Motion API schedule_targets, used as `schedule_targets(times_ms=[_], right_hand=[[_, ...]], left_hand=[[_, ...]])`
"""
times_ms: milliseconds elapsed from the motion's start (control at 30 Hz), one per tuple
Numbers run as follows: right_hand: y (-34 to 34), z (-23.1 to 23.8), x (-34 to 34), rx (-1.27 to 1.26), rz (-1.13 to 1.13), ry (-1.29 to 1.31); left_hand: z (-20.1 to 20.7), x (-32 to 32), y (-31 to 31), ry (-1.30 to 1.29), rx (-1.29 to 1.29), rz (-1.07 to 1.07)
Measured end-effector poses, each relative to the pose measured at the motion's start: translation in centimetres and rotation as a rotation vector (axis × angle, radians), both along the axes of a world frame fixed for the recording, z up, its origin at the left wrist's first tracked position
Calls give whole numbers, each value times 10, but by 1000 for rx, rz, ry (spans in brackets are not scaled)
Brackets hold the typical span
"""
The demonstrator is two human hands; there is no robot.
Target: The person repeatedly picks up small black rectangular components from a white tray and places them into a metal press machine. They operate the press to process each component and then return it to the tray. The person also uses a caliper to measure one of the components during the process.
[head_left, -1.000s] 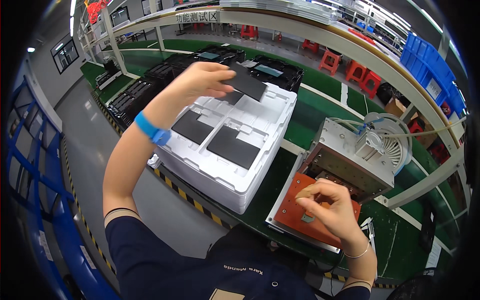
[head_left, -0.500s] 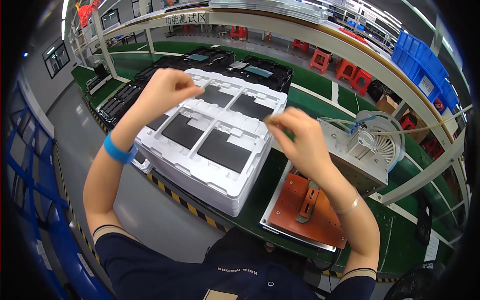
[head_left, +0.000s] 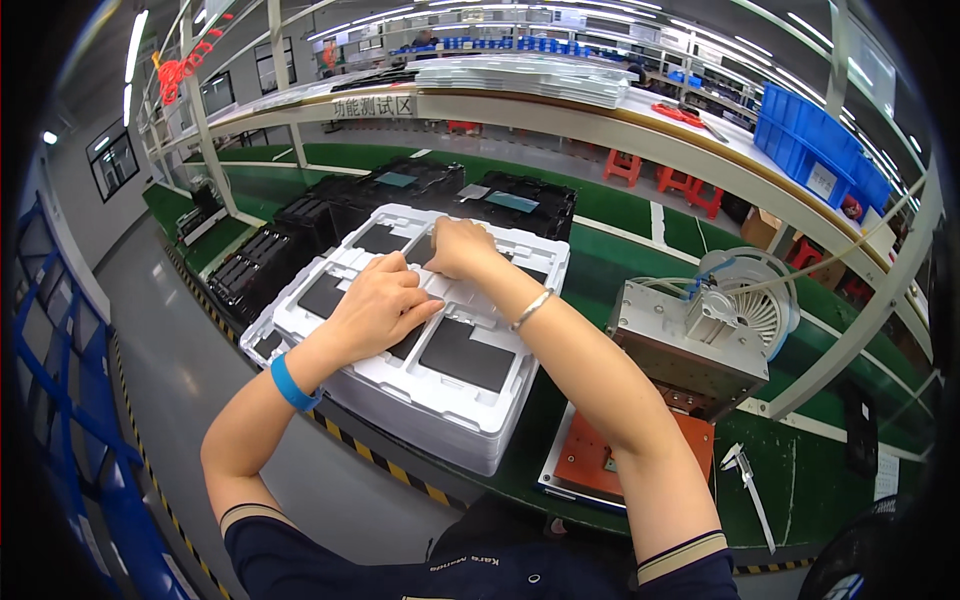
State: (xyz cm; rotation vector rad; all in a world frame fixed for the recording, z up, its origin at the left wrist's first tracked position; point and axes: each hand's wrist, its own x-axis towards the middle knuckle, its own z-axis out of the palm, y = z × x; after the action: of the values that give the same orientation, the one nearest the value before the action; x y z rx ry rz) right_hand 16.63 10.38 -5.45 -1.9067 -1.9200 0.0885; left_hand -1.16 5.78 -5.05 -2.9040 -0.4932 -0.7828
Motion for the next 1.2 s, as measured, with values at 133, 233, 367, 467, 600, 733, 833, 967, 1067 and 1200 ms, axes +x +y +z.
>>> schedule_targets(times_ms=[133, 233, 367, 467, 600, 733, 833, 967, 1067, 1200], right_hand=[[-6, 0, 6, 206, 35, 308], [-33, 17, 17, 502, 132, 404], [-122, 64, 44, 760, 213, 246], [-197, 60, 66, 773, 200, 240], [-299, 13, 101, 439, 17, 487], [-369, -51, 154, 155, -218, 962], [-385, -84, 170, 26, -345, 813], [-371, -96, 157, 145, -324, 253], [-363, -99, 157, 212, -322, 72], [-351, -107, 155, 257, -222, 70]], left_hand=[[-2, -1, 6, -124, 150, -61], [9, 2, 10, -130, 248, -13], [24, 32, 19, -114, 101, -40], [18, 75, 26, -3, 25, -80], [9, 121, 24, 58, -72, -149], [-4, 142, 15, -46, 132, -163], [39, 120, -40, -173, 146, -112], [41, 71, -134, -153, 245, -78], [-18, 61, -171, -112, 106, -460], [-93, 126, -183, 50, -269, -466]])
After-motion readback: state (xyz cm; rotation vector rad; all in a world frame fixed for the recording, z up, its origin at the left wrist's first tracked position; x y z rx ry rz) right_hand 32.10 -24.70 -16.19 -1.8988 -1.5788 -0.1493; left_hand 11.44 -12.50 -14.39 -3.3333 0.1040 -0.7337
